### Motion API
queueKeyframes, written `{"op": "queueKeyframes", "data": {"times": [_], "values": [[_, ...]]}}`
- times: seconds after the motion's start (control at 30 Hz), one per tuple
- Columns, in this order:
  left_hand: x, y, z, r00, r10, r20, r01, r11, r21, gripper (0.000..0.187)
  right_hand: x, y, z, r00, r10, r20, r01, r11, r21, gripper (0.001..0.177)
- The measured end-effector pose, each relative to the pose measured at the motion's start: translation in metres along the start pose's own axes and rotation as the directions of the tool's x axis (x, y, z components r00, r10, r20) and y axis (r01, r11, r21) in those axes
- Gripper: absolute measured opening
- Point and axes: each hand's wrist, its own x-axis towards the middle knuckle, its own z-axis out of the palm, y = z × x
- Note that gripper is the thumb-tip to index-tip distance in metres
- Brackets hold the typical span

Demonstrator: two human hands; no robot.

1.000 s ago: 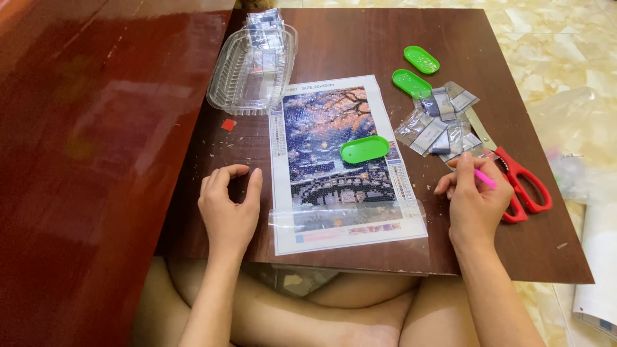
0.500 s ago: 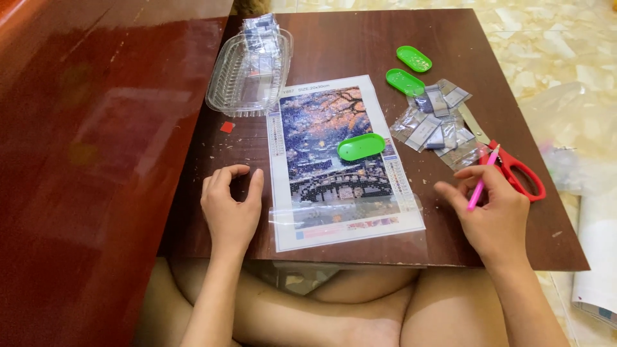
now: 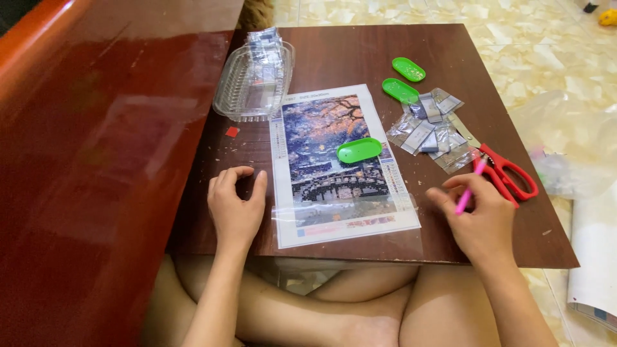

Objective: The person creates a diamond painting by picking up small resin beads from a container with a stylus or pencil and placing them onto a sticky canvas, holding the canvas with one hand while applying the beads with the other. The person occasionally adjusts the canvas and covers it with a screen protector.

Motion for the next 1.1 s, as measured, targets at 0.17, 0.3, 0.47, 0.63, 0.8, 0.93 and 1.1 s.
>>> {"op": "queueKeyframes", "data": {"times": [0.17, 0.3, 0.47, 0.63, 0.8, 0.93, 1.1], "values": [[0.0, 0.0, 0.0, 1.0, -0.016, 0.007, 0.016, 1.0, -0.007, 0.018, 0.002, -0.016, -0.009, 0.994, 0.101, -0.041, -0.089, 0.968, 0.235, 0.008], [0.0, -0.001, 0.0, 1.0, -0.014, 0.003, 0.014, 1.0, -0.002, 0.017, 0.011, -0.012, -0.013, 0.94, 0.288, 0.181, -0.318, 0.556, 0.768, 0.017], [0.0, -0.001, 0.0, 1.0, -0.01, -0.002, 0.01, 1.0, -0.013, 0.018, 0.011, -0.006, -0.013, 0.939, 0.319, 0.126, -0.296, 0.568, 0.768, 0.012], [0.0, 0.0, -0.001, 1.0, -0.004, -0.003, 0.004, 1.0, -0.03, 0.017, 0.011, 0.002, -0.01, 0.945, 0.32, 0.064, -0.265, 0.637, 0.723, 0.005], [0.0, 0.004, -0.004, 1.0, -0.015, 0.027, 0.015, 1.0, -0.007, 0.019, 0.019, -0.023, 0.005, 0.989, 0.147, 0.003, -0.128, 0.85, 0.511, 0.016], [0.0, 0.0, 0.0, 1.0, 0.005, 0.03, -0.005, 1.0, 0.015, 0.021, 0.047, -0.024, 0.033, 0.991, -0.073, 0.112, 0.011, 0.878, 0.478, 0.027], [0.001, -0.002, -0.001, 0.983, -0.141, 0.117, 0.144, 0.989, -0.017, 0.021, 0.078, -0.022, 0.061, 0.955, -0.172, 0.24, 0.101, 0.955, 0.28, 0.04]]}}
